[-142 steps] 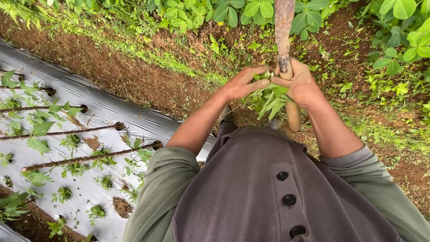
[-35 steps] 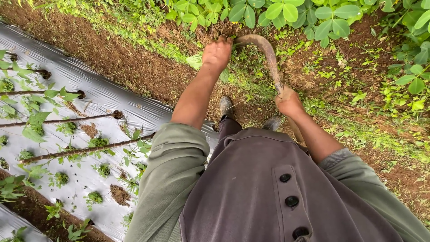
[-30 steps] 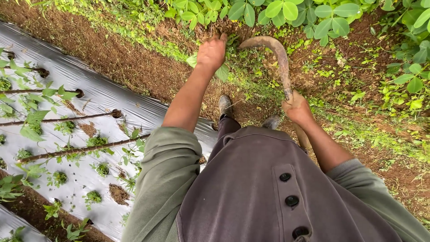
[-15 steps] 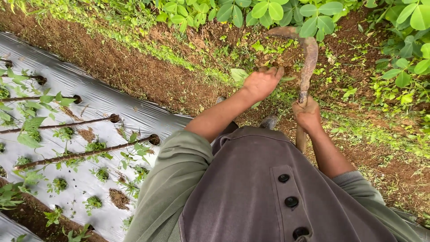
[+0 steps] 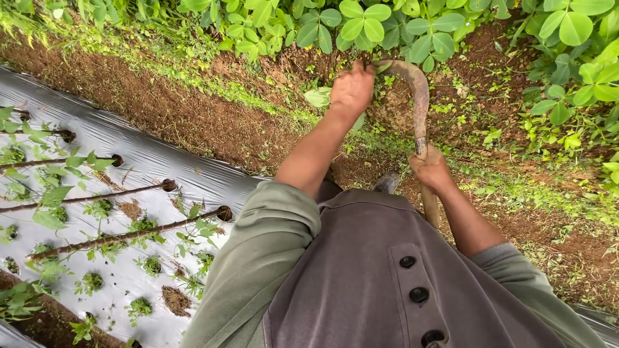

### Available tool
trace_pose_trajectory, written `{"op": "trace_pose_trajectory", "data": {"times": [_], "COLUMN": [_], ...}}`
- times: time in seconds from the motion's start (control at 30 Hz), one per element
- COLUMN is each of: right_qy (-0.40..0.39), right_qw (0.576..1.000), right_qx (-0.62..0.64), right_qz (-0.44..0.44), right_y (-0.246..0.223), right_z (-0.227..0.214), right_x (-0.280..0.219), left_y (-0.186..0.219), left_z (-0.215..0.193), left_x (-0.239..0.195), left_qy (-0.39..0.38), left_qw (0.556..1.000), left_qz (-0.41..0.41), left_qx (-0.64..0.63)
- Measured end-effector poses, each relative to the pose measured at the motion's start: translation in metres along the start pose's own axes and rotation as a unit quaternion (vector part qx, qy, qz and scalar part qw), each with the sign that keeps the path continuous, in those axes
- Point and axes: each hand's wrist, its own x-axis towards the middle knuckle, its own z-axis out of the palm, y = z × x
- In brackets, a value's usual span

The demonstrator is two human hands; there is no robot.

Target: Using a sickle to clear weeds growing along the edge of a cultivated field row covered in plastic mulch.

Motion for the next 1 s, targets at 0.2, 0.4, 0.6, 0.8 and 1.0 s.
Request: {"op": "trace_pose_trajectory", "data": {"times": [0.2, 0.4, 0.6, 0.8, 1.0], "right_qy": [-0.005, -0.045, -0.052, -0.039, -0.012], "right_qw": [1.000, 0.987, 0.987, 0.994, 0.991], "right_qx": [0.014, 0.032, 0.015, 0.013, 0.014], "right_qz": [-0.004, -0.149, -0.154, -0.099, -0.129], "right_y": [-0.001, 0.035, 0.031, 0.051, 0.062], "right_z": [0.002, -0.018, -0.015, -0.042, -0.037], "right_x": [0.003, -0.012, -0.020, -0.051, -0.044], "left_y": [0.000, -0.015, -0.012, -0.039, -0.041], "left_z": [0.002, 0.022, 0.001, 0.008, -0.007], "left_x": [0.008, 0.006, -0.014, -0.028, -0.076], "left_qy": [-0.009, 0.085, 0.091, 0.081, 0.077], "left_qw": [0.999, 0.989, 0.987, 0.993, 0.991], "left_qz": [0.030, 0.094, 0.108, 0.082, 0.108], "left_qx": [0.040, 0.075, 0.078, 0.023, 0.004]}}
